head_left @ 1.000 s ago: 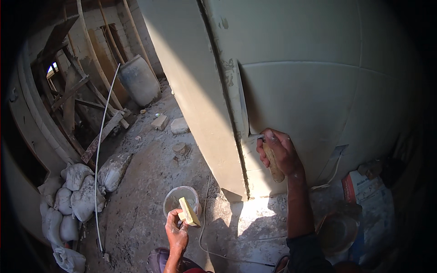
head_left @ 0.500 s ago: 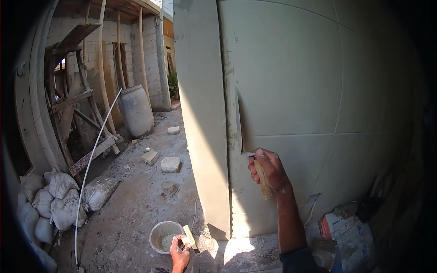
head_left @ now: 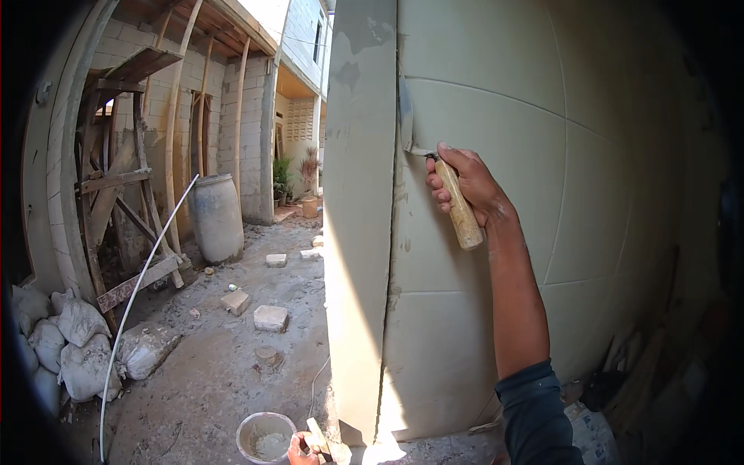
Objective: The person applies plaster to the corner and edges of a wall using a trowel and a sponge tool, smoothing the surface as they work.
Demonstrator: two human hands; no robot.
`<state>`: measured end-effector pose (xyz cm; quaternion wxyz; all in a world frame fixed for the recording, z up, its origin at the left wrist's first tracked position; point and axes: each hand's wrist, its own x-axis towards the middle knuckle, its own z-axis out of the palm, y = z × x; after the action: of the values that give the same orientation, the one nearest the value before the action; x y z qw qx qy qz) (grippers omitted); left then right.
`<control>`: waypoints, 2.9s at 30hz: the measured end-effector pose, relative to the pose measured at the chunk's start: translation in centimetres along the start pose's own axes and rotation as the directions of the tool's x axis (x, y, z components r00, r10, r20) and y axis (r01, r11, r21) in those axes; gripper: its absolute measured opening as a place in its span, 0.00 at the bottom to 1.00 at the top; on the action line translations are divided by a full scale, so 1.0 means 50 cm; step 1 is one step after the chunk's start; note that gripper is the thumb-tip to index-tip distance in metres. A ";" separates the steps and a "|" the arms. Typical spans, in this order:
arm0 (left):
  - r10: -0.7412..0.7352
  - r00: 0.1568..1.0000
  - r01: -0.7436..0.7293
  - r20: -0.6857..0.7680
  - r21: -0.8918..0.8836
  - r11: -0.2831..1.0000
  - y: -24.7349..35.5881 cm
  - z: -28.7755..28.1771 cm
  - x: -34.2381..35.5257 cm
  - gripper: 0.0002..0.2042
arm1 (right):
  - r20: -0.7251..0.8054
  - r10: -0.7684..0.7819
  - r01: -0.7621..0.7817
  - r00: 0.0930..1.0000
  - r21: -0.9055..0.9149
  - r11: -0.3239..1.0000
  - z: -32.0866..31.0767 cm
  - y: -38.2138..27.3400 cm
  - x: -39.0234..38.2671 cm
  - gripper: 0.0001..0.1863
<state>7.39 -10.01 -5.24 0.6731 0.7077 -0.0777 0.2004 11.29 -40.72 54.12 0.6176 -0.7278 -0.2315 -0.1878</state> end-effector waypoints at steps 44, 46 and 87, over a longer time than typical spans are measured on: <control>-0.180 0.983 0.171 -0.047 -0.153 0.973 0.293 -0.003 0.095 0.22 | 0.092 0.112 -0.118 0.990 0.064 0.991 0.019 0.159 -0.118 0.21; -0.144 0.987 0.129 -0.069 -0.194 0.972 0.344 -0.002 0.104 0.21 | 0.108 0.125 -0.130 0.986 0.042 0.991 0.041 0.194 -0.135 0.22; 0.051 0.996 -0.080 -0.066 -0.583 0.808 0.514 0.189 0.154 0.21 | 0.676 -0.015 -0.625 0.737 0.673 -0.394 0.034 0.439 -0.701 0.28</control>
<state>6.33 -20.17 21.30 0.8524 0.4582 -0.1440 0.2066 -5.06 -45.61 16.39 0.8913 0.0020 -0.1742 0.4186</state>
